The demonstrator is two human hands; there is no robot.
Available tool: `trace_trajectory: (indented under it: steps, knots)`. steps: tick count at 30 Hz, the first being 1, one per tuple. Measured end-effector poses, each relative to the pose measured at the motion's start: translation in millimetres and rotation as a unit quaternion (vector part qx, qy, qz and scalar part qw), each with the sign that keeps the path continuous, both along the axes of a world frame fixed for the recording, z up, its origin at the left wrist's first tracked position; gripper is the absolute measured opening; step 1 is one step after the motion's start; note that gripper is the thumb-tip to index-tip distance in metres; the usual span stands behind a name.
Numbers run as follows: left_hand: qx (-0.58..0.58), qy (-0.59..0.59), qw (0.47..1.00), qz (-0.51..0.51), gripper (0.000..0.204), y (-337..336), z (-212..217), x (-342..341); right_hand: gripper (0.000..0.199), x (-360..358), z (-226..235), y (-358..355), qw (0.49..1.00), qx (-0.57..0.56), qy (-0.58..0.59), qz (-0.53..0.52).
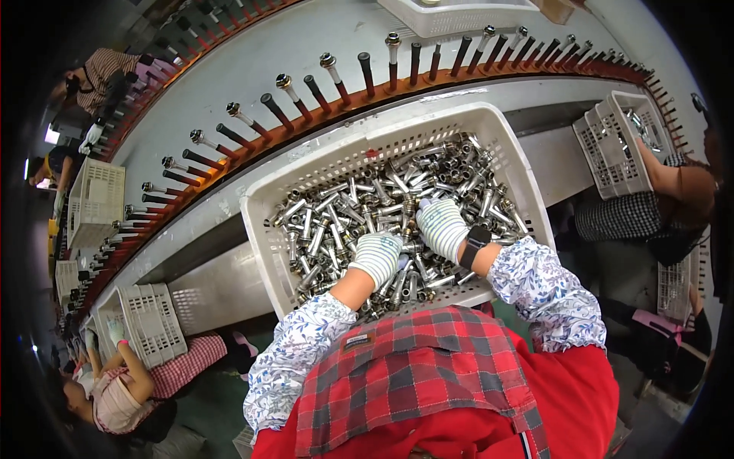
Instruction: The person picks up small metal components by hand from a plastic bin and places them onto a rotating assembly line fixture for processing.
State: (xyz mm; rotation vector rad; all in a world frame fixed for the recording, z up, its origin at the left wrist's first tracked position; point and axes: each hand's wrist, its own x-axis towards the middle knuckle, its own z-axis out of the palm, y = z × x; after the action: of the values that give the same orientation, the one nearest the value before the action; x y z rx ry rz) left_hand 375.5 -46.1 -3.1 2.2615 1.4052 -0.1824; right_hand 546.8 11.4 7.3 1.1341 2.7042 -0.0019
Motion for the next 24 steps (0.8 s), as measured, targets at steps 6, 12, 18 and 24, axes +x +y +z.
trace_trajectory:
  steps: [6, 12, 18, 24]
  knots:
    - [0.025, -0.063, 0.997, 0.04, 0.053, -13, -4, -3, 0.011, -9, -2, -7, 0.999, 0.015, 0.035, 0.005]
    - [0.064, -0.115, 0.989, 0.063, 0.039, -10, -12, 0, 0.034, 0, 12, 18, 0.969, -0.07, 0.178, -0.155]
    - [0.006, -0.36, 0.915, 0.181, 0.035, -2, -6, -28, 0.04, 8, 16, 25, 0.957, -0.155, 0.15, -0.196]
    - [-0.125, -0.648, 0.653, 0.372, 0.042, 35, 72, -66, 0.038, -24, 8, 30, 0.97, -0.158, 0.051, -0.178]
